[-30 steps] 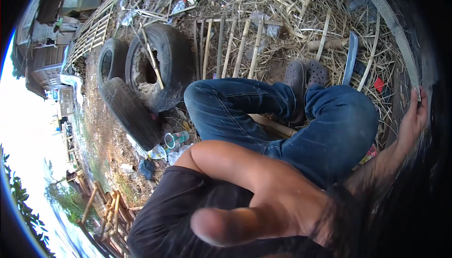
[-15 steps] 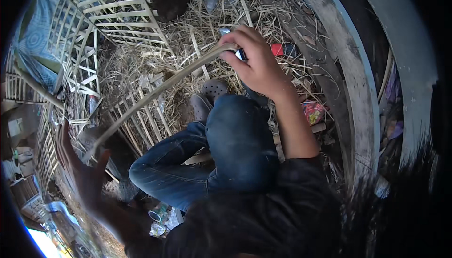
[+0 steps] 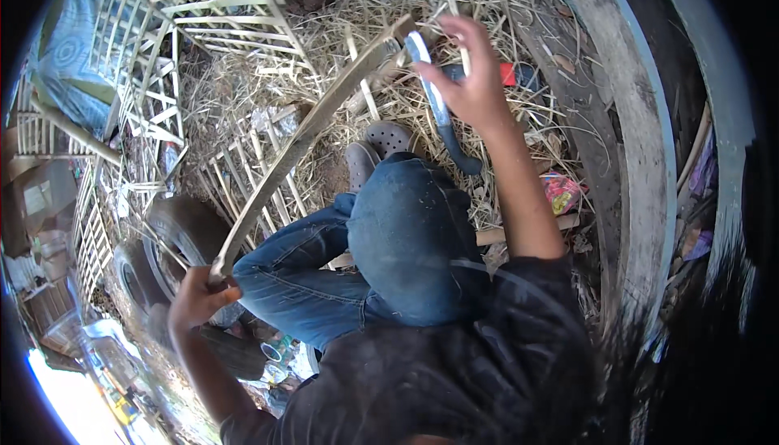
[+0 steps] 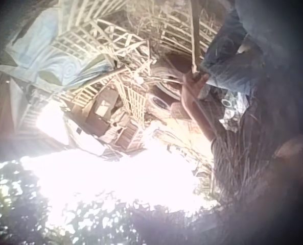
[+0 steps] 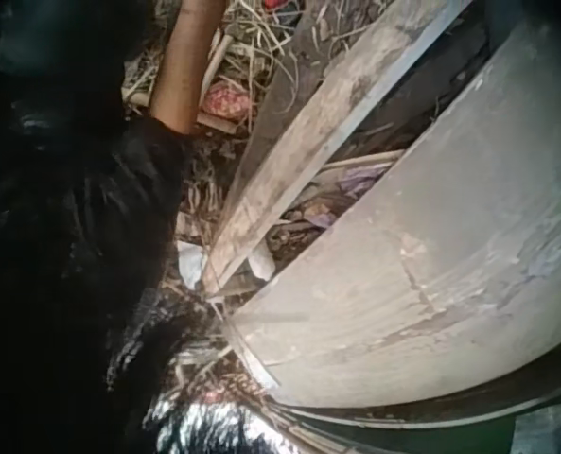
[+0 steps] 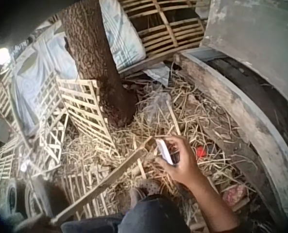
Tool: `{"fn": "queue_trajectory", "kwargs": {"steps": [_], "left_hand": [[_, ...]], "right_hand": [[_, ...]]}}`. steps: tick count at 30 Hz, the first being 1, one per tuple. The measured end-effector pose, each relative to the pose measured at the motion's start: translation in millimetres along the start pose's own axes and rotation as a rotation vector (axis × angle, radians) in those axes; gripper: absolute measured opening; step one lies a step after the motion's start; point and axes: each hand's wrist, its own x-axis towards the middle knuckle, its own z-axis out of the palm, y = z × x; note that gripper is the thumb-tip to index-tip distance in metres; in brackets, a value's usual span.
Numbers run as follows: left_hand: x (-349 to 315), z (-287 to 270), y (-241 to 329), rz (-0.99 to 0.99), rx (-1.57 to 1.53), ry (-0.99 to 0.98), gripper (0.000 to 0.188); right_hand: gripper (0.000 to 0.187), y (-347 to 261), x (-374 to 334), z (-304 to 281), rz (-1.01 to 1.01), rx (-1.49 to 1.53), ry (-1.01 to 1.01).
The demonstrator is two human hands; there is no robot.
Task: The person whacks a small piece of wood into a bamboo pole using a hammer, then uses a machete to shave and refine the surface of a bamboo strip.
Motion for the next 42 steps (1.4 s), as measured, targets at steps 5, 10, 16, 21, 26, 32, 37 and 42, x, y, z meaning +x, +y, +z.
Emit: {"fn": "queue_trajectory", "kwargs": {"steps": [5,10,16,21,26,32,37,42], "left_hand": [[21.4,48.4,-16.9,0.131,-0.345,-0.184,0.032],[31.7,101.5,-26.7,0.231,-0.644,-0.305,0.038],[30.3,135.1,8.8,0.413,-0.678,-0.383,0.039],[26.5,136.0,43.6,0.515,-0.762,-0.421,0.038],[32.8,140.0,45.3,0.443,-0.882,-0.613,0.037],[43.3,144.1,40.7,0.401,-1.074,-0.840,0.038],[44.7,138.5,46.2,0.322,-1.040,-0.881,0.040],[32.1,122.7,64.0,0.263,-0.945,-0.838,0.047]], "right_hand": [[0.051,88.1,-143.4,13.1,0.338,-0.503,-0.212],[0.059,131.1,-237.2,43.8,0.426,-0.790,-0.418],[0.054,132.5,-222.6,40.0,0.759,-0.707,-0.523],[0.043,124.7,-211.9,35.7,0.883,-0.567,-0.389],[0.040,63.5,-186.4,20.7,0.965,-0.025,-0.051],[0.039,-1.4,-165.0,-18.8,0.800,0.354,0.238],[0.046,-57.9,-126.8,-56.5,0.556,0.399,0.107],[0.055,-124.9,-64.7,-64.8,-0.036,-0.111,-0.356]]}}
